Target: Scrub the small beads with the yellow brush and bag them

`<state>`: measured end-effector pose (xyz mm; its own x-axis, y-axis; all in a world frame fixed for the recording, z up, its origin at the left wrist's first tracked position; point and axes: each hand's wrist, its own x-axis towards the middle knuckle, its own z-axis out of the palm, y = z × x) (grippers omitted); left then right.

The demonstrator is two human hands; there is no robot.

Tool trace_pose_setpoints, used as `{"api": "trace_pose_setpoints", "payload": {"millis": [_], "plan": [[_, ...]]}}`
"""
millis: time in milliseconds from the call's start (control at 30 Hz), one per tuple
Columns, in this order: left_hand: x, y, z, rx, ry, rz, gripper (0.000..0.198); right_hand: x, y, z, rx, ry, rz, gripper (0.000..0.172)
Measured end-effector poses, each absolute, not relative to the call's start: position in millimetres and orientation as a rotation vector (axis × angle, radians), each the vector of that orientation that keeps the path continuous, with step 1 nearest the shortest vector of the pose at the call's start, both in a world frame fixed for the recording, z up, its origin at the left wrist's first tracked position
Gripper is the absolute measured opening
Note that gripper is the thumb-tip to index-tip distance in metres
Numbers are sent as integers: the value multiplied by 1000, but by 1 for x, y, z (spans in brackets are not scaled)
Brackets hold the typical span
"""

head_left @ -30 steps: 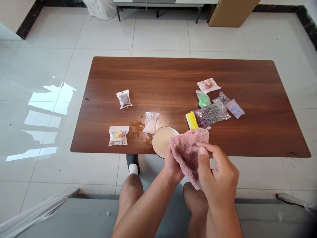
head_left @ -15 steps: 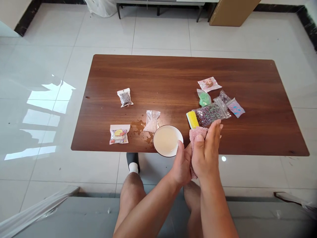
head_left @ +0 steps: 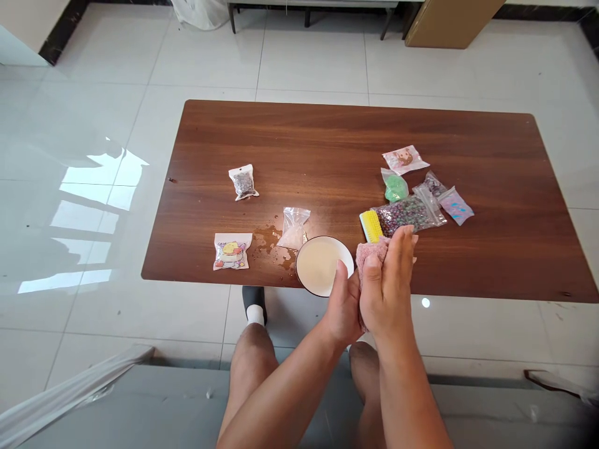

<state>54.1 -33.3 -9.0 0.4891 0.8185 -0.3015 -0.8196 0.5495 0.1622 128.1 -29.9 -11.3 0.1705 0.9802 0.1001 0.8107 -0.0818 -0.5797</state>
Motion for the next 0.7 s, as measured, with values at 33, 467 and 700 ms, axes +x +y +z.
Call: {"api": "trace_pose_setpoints", "payload": {"millis": [33,467,700], "plan": [[53,-33,-10,-11,365,993,77,126,-31,-11,-1930,-1702,422,71],[51,-30,-10,-44,390,1009,74,121,-30,-15,-1939,-1756,405,74],[52,-27,-9,-31,393,1053,71,119,-28,-17,-1940,-1746,430,70]]}}
